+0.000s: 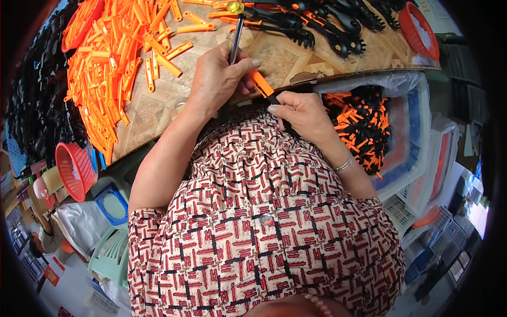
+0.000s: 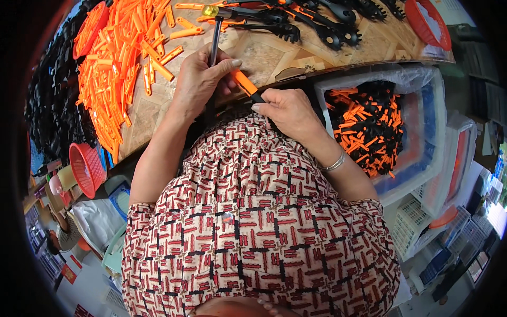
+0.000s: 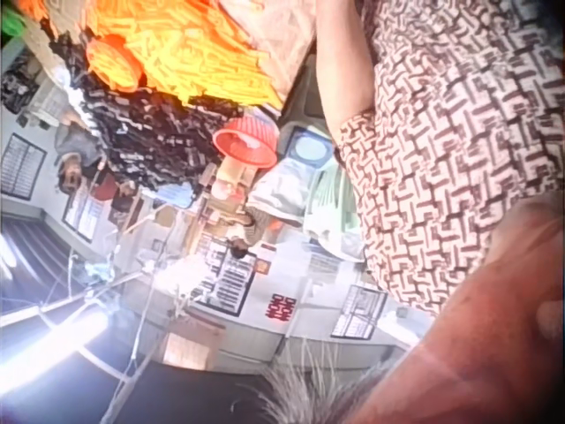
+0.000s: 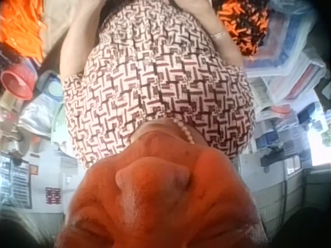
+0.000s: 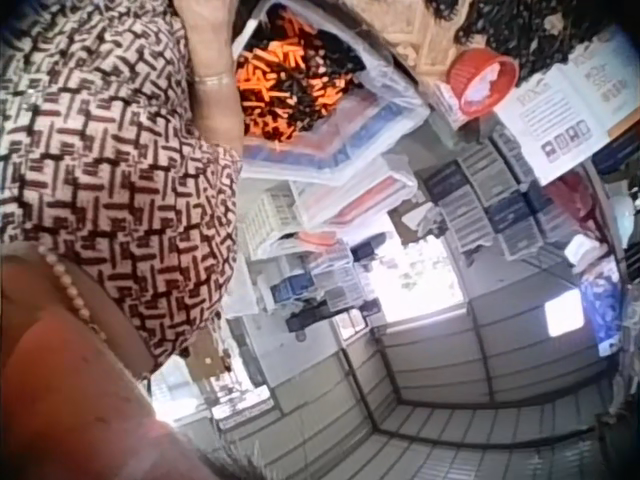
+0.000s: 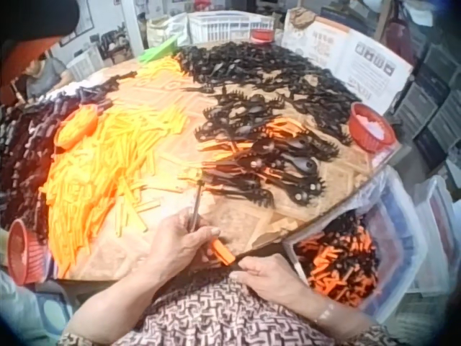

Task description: The person assembles orange and black plastic components at a workbench. Using a hammer, they repeatedly strike the junction of the two parts to secure them together. The finished assemblies are placed into a clear plastic bin below the table.

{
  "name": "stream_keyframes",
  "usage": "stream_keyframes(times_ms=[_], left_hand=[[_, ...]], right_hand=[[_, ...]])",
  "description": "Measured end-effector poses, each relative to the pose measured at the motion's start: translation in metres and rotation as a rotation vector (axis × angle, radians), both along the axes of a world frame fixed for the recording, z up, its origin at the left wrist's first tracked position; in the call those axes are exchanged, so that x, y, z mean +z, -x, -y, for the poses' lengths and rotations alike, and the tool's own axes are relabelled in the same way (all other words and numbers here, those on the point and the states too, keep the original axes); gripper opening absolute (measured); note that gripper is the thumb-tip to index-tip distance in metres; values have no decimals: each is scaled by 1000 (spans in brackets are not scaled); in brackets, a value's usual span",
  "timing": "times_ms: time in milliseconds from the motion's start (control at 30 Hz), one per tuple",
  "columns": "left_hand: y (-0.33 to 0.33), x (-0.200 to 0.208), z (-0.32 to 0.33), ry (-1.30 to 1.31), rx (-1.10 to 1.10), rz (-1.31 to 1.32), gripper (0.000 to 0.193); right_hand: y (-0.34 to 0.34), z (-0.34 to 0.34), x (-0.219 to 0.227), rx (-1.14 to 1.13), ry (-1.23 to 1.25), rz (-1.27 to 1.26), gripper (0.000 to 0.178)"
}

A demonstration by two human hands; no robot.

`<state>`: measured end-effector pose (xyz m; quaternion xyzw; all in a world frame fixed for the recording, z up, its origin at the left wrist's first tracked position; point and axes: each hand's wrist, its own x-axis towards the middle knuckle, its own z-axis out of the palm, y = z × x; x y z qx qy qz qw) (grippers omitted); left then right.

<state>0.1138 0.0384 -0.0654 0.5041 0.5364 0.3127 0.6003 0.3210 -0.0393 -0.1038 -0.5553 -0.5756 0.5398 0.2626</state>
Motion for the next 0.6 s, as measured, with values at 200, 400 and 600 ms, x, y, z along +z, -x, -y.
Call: stream_keyframes(times_ms=[200, 400, 600], left_hand=[[8, 0, -6, -52, -10, -56, 20], [5, -5, -1, -84, 19, -56, 19], [5, -8, 1, -195, 19, -154, 20]], right_hand=[[5, -12, 2, 21, 88, -148, 28], [4, -21, 7, 5, 249, -231, 30], [18, -22, 17, -67, 269, -157, 37]])
